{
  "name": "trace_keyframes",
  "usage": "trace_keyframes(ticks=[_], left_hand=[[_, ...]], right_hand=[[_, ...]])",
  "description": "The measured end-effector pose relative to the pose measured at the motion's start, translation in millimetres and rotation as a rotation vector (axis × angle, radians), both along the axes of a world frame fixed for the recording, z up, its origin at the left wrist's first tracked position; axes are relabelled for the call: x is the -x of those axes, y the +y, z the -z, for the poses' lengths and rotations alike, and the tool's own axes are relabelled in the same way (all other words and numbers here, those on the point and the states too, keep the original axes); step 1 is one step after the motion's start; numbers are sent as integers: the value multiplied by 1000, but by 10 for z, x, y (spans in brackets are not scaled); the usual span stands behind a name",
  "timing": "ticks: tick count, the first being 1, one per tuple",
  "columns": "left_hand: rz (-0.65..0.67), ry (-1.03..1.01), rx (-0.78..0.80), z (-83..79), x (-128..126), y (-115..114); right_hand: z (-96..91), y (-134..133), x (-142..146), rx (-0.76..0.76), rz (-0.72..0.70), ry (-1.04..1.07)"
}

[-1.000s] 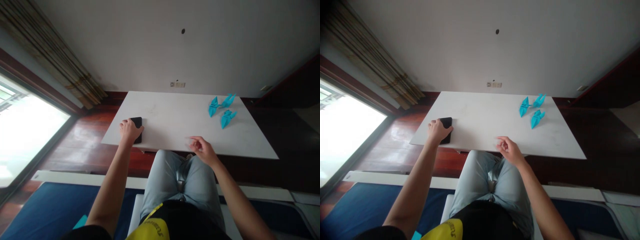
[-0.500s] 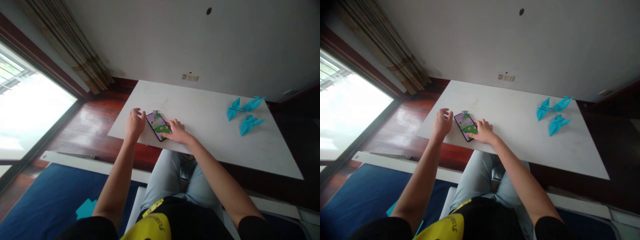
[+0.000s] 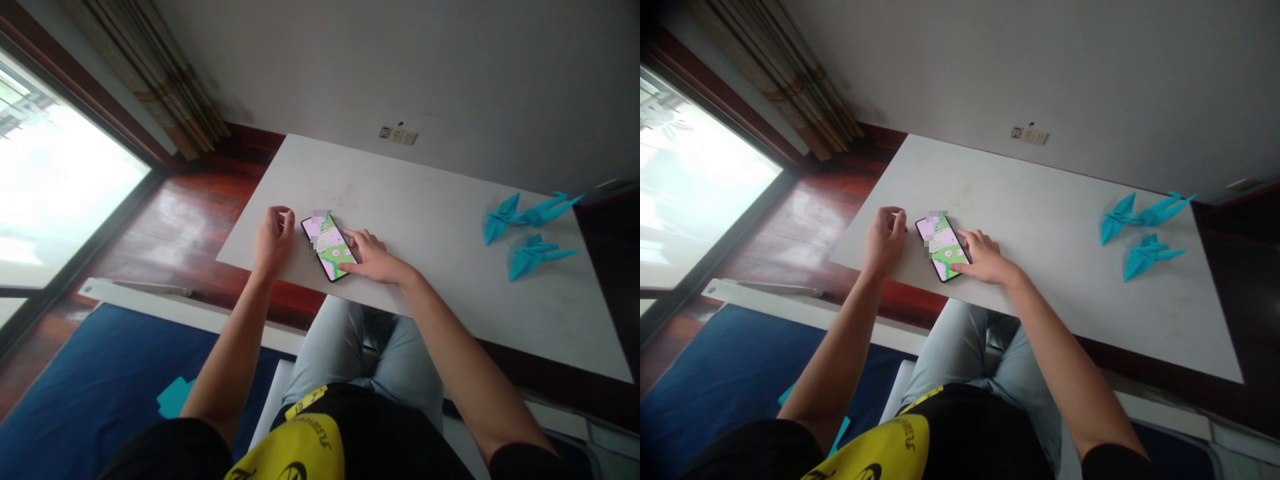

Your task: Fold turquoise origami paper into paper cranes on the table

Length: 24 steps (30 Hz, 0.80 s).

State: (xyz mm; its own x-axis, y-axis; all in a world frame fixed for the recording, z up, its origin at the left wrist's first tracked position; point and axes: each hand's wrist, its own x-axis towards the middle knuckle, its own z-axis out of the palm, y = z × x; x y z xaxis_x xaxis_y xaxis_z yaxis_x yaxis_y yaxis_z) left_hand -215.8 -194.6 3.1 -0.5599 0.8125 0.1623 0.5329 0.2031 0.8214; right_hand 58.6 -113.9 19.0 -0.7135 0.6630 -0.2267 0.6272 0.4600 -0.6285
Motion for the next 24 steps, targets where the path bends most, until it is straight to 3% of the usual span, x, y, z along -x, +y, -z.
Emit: trace_keyframes(ticks=[10,19,24], left_hand=[[1,29,0,-6,-15,-21],[-10,18,-3,-9,-32,-6],[-11,9,-29,10,-22,-7]], right_hand=[[-73,12,43,38,14,-59],[-124,18,44,131,68,37],[-110,78,43,200,24,137]])
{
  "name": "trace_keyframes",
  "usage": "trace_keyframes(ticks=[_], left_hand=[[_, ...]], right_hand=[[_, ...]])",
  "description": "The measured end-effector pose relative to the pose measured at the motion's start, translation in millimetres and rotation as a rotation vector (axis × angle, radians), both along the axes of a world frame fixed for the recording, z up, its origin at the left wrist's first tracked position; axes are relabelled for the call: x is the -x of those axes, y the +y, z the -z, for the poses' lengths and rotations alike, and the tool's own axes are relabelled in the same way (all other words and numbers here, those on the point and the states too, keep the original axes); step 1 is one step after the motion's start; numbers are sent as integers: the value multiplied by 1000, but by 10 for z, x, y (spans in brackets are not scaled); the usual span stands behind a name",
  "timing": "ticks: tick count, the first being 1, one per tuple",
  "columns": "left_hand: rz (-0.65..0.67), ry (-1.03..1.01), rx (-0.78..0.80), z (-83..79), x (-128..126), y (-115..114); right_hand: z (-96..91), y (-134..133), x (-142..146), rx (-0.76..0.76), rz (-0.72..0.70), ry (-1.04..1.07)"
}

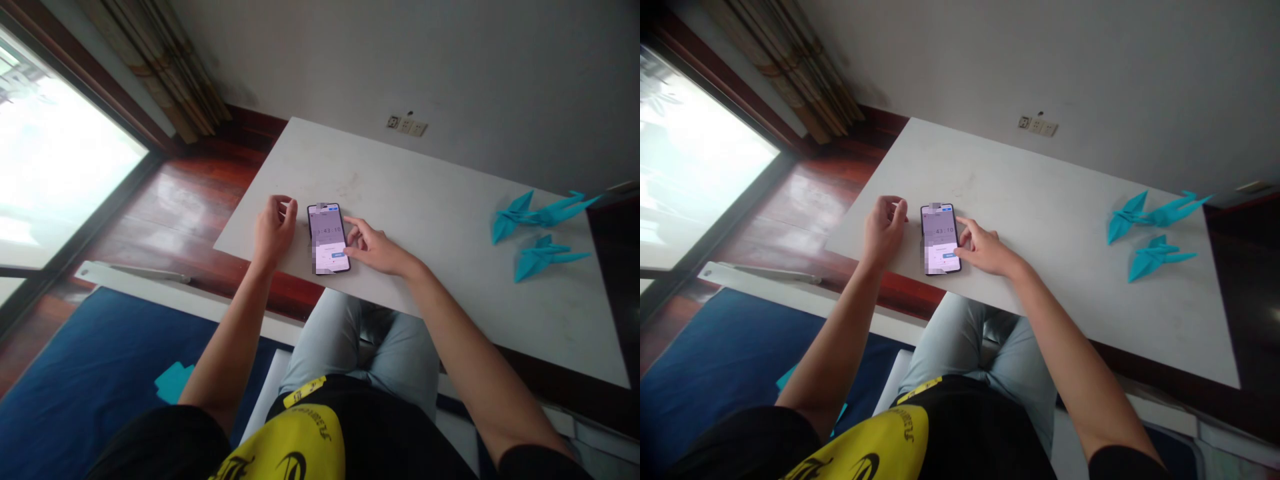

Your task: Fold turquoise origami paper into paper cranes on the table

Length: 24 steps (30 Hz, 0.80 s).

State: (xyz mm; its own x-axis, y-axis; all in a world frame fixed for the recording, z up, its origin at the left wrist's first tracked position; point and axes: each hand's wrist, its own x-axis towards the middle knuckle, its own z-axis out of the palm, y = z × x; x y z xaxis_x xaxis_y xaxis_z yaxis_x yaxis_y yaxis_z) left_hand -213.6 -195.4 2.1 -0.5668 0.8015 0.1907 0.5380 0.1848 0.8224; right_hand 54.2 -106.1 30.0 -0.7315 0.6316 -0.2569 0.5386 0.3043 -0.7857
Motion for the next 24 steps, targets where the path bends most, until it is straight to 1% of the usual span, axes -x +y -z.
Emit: trace_keyframes(ticks=[4,11,13,16,18,24], left_hand=[[-2,5,-3,0,6,-3],[1,14,-1,-10,-1,-6],[3,14,-5,-14,-3,-11],[11,10,-11,-20,-6,-24],[18,5,-14,-22,-8,-33],[35,-11,-21,-28,-10,-58]], right_hand=[[42,-2,12,-65,-3,53],[77,-92,54,-220,5,17],[109,-79,44,-212,13,47],[166,-16,34,-149,36,167],[188,43,45,-159,43,236],[141,186,152,-389,-9,243]])
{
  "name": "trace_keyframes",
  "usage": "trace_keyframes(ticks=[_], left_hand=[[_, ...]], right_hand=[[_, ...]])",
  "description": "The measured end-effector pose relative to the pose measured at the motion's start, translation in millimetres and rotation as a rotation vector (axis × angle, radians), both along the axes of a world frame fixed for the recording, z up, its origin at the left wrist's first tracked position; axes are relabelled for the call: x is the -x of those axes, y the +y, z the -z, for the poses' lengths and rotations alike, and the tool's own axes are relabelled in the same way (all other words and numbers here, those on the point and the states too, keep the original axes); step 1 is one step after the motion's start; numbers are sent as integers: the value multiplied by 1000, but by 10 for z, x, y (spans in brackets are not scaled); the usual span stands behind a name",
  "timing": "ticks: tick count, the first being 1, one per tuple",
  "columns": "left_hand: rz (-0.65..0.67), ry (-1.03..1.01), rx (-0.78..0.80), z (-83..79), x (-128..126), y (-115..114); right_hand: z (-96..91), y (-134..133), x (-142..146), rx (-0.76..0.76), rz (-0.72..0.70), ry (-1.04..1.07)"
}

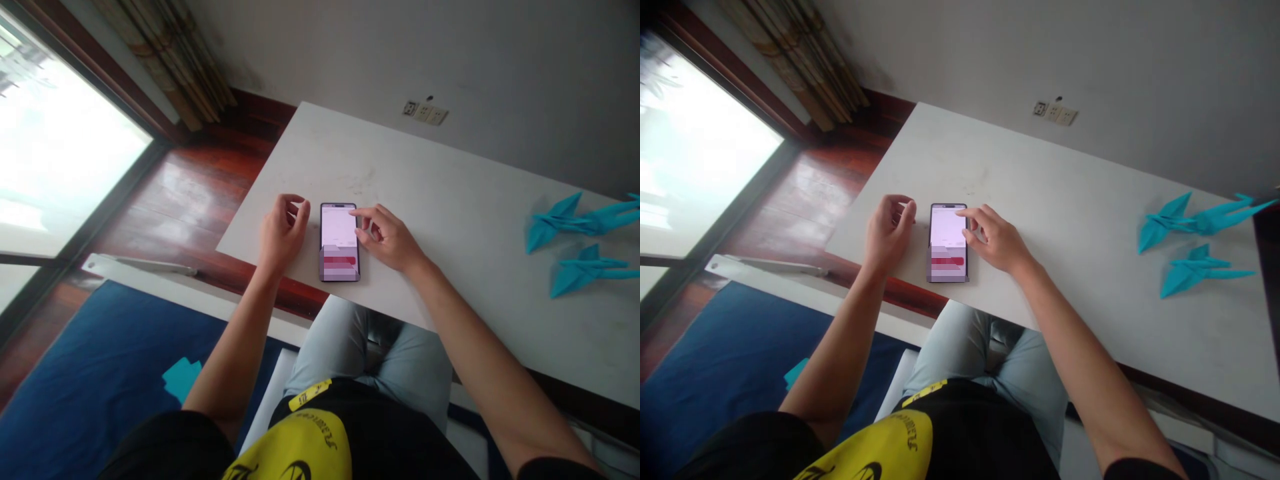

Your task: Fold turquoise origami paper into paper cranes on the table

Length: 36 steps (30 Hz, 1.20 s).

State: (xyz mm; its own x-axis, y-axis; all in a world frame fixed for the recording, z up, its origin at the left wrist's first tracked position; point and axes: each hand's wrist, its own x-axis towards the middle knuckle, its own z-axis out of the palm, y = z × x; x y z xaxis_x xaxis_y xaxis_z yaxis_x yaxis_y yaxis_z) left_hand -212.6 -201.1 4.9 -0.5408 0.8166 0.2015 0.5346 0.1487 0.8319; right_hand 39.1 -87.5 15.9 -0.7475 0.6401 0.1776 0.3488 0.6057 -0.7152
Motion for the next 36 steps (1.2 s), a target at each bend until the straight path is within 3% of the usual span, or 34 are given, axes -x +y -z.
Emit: trace_keyframes(ticks=[12,18,23,36], left_hand=[[15,1,25,-76,-17,-61],[13,-4,27,-86,-21,-75],[12,-7,39,-81,-22,-76],[10,8,27,-80,-18,-76]], right_hand=[[6,51,3,-41,18,32],[97,62,8,-110,4,137],[137,68,12,-130,0,97],[172,103,-30,24,-29,138]])
